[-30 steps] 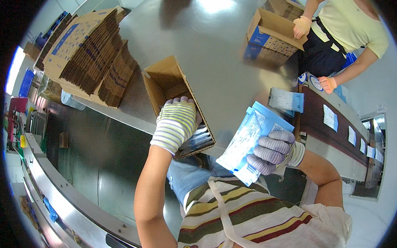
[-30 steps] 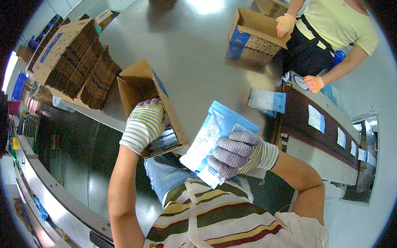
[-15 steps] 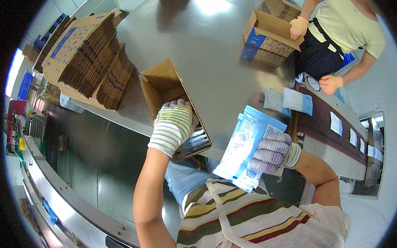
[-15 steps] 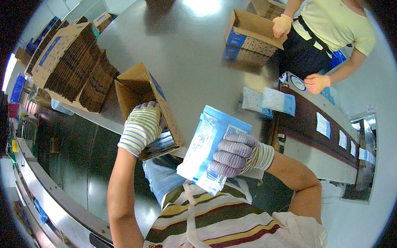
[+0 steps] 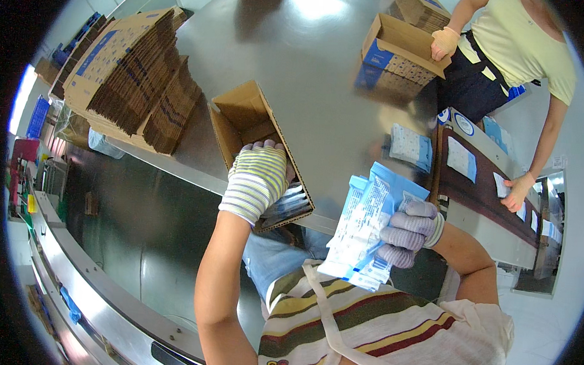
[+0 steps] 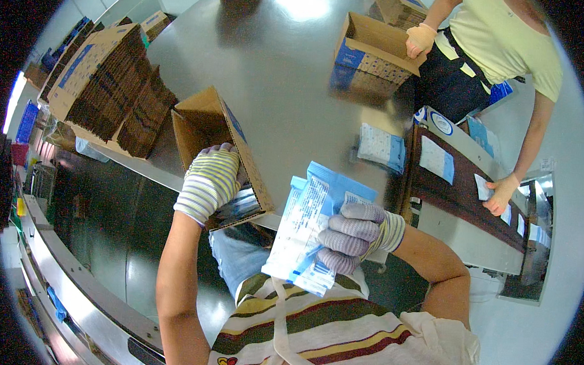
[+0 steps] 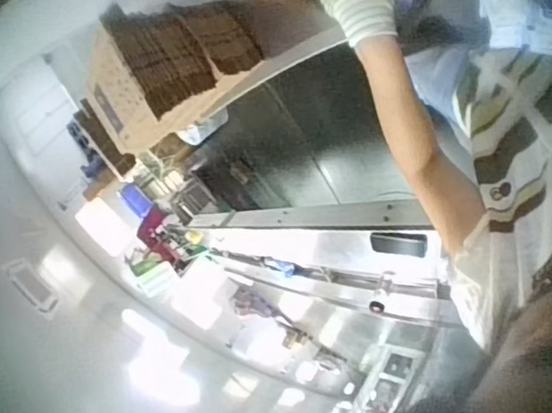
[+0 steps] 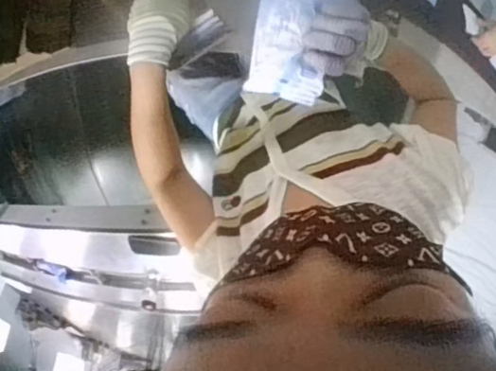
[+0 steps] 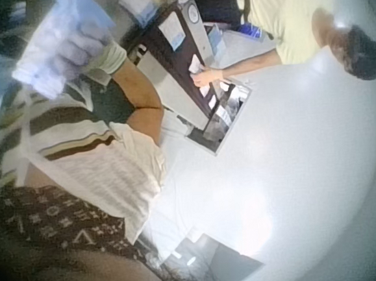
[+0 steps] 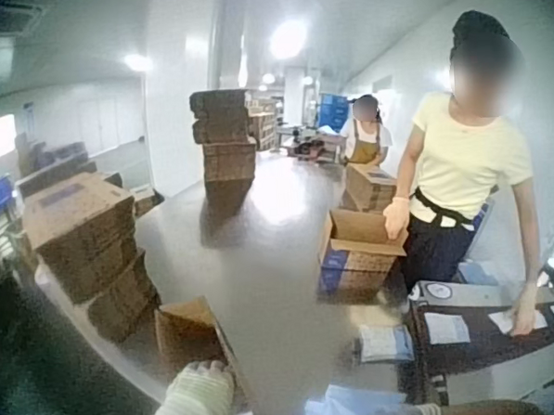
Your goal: The person picks up flat cardboard sheets from a stack and folds them into boxes, then takes packets from a conveyor belt and packs them into the assembled boxes.
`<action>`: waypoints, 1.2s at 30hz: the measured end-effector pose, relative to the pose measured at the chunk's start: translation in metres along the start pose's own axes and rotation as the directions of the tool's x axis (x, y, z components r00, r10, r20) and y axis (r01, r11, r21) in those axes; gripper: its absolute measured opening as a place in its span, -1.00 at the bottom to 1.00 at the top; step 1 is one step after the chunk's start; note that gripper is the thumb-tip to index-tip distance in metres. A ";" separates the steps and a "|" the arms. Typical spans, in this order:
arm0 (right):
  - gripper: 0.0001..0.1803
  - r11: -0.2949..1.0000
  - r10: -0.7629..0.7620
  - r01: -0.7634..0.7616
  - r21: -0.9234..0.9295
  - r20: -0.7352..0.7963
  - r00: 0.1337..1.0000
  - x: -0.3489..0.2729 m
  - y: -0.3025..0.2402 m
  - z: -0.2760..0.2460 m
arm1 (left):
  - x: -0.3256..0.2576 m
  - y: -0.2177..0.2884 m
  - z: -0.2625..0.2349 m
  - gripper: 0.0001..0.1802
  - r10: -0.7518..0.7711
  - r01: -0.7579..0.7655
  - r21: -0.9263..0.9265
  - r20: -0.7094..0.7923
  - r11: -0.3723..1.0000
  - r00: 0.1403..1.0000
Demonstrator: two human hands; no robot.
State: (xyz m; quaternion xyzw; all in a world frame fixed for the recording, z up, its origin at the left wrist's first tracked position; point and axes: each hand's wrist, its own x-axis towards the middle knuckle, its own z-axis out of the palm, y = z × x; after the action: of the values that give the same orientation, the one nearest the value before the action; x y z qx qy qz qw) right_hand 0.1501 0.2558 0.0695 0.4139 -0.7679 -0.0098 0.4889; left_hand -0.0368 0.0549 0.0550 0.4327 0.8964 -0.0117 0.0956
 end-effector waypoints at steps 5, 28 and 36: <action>-0.80 0.998 -0.056 0.055 -0.009 -0.029 0.998 -0.003 -0.002 -0.002 | -0.003 -0.001 -0.002 -0.43 -0.016 0.016 -0.019 0.008 1.000 1.000; -0.49 0.495 0.613 -0.640 0.587 0.286 0.736 0.098 0.084 0.108 | 0.004 0.008 -0.005 -0.40 -0.072 0.108 -0.247 0.149 0.963 0.986; -0.10 0.673 0.510 -0.739 -0.045 0.751 0.419 0.082 0.096 0.191 | 0.002 0.018 -0.005 -0.50 0.046 -0.043 -0.098 0.030 0.994 0.998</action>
State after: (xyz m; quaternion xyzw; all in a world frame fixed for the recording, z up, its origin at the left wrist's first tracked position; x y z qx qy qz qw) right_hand -0.0692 0.1914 0.0711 0.1228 -0.9825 0.1302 0.0518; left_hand -0.0248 0.0686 0.0607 0.4473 0.8843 0.0271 0.1310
